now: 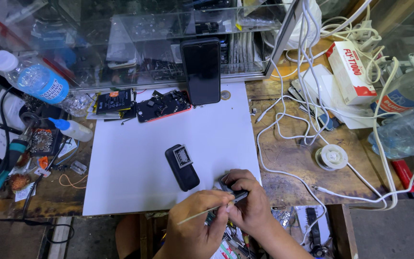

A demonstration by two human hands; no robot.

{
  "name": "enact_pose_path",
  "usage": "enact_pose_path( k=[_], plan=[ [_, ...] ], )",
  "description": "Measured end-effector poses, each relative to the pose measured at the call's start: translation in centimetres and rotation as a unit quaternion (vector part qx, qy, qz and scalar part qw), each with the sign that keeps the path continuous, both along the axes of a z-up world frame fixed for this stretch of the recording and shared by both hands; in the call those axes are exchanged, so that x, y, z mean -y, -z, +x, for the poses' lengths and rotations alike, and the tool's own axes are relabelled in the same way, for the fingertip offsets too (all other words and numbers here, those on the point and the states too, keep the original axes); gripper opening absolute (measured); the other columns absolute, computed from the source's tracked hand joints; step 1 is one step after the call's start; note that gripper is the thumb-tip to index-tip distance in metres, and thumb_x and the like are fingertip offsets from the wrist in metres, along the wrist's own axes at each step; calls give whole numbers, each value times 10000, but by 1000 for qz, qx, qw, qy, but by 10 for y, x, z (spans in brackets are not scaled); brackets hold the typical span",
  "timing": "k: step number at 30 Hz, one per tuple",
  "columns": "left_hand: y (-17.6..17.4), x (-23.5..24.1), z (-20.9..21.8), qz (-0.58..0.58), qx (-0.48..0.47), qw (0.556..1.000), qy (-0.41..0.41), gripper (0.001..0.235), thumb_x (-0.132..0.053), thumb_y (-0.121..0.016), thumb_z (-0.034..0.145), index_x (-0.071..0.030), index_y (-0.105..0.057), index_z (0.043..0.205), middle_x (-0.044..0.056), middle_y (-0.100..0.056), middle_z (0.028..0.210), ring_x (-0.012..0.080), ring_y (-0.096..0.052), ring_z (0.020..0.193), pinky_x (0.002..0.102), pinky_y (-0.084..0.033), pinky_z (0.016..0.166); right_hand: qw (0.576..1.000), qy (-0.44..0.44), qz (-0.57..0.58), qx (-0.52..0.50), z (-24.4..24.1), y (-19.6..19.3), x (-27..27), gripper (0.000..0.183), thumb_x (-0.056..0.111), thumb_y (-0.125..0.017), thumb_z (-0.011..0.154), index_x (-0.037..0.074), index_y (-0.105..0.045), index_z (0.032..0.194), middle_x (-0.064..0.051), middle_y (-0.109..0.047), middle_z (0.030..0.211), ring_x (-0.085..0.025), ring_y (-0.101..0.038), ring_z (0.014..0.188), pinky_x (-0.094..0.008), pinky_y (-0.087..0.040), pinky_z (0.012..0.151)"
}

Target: The person disassembles a small electronic device, likely a mobile phone, using a small screwdriver and a wooden stick. They remove the back cover, unscrew internal components, and carefully pry out the motherboard. The person then cleans the circuit board with the wooden stick and places the disassembled parts on the workbench.

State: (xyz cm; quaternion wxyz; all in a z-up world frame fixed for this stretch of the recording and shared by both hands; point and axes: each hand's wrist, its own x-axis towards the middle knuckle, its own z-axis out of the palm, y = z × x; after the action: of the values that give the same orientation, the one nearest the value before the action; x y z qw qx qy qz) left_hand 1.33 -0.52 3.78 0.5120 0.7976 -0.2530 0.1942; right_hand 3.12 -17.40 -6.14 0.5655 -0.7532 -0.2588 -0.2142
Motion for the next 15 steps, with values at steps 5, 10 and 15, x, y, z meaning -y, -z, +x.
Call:
enact_pose_path(
  k=[5,10,15],
  plan=[
    [-1,2,0,5,18,999,32,195,31,-701,916,-23,-602,1075,123,-738,981,292,-797,950,351,-653,815,1000,8,-9,21,1,-1,-1,473,227,-797,902,62,-423,1141,-214,-628,1108,-324,-678,1014,-398,-571,881],
    [-3,6,-5,111,74,991,-9,259,-20,-767,858,-46,-629,1076,156,-726,1024,291,-776,925,362,-645,751,1000,20,-16,8,1,-4,-2,411,154,-755,903,63,-430,1137,-209,-638,1110,-318,-680,997,-398,-571,869],
    [-3,7,-10,138,149,979,-11,221,-42,-737,891,-43,-629,1084,174,-706,1065,331,-776,1024,390,-655,816,1000,14,-10,-9,-1,-2,0,401,157,-727,899,62,-434,1155,-219,-634,1139,-325,-682,1008,-404,-577,878]
  ],
)
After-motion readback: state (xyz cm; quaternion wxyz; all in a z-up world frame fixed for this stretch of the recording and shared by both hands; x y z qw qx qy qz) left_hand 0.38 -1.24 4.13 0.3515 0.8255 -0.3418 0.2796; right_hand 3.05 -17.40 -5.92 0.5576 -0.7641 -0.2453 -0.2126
